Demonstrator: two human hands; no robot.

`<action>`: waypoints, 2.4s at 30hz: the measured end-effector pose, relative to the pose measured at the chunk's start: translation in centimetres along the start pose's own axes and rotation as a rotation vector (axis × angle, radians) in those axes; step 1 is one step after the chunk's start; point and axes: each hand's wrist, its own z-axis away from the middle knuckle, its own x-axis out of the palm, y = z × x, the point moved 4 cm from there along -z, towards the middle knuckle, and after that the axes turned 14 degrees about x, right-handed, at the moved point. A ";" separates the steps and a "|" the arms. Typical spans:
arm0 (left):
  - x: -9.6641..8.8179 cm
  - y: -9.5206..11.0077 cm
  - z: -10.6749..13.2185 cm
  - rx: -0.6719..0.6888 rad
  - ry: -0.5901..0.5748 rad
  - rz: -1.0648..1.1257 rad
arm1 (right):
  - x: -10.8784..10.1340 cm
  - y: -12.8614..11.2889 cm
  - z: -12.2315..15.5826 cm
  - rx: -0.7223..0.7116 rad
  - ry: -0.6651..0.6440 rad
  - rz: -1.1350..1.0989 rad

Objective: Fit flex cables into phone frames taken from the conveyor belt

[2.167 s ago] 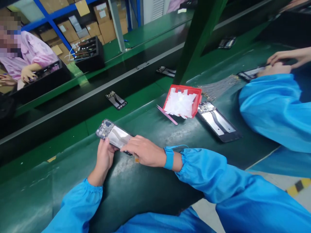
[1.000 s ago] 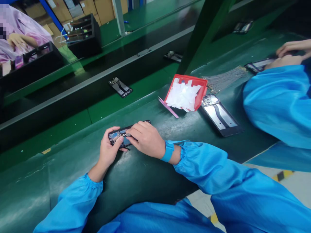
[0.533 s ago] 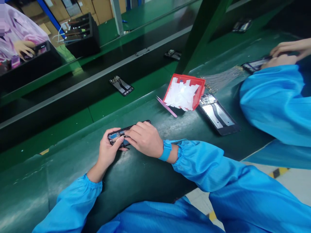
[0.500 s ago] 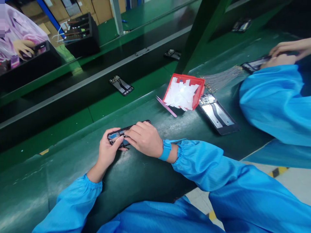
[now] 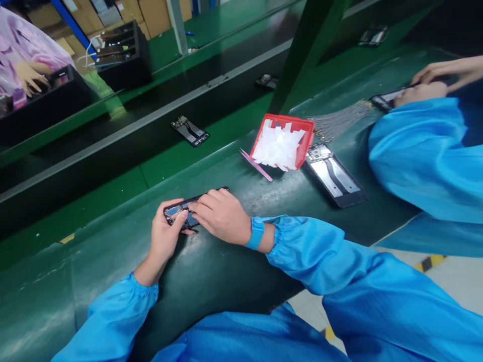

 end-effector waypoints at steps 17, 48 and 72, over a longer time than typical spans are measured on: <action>-2.0 0.3 -1.0 0.125 0.154 -0.152 | 1.2 6.6 -1.8 0.506 -0.079 -0.291; -0.1 -0.6 2.2 0.416 0.105 -0.473 | 1.8 1.3 -0.5 0.542 -0.013 -0.275; -1.6 -0.3 -1.5 0.084 0.010 0.101 | 2.2 2.6 -0.1 0.487 -0.391 -0.679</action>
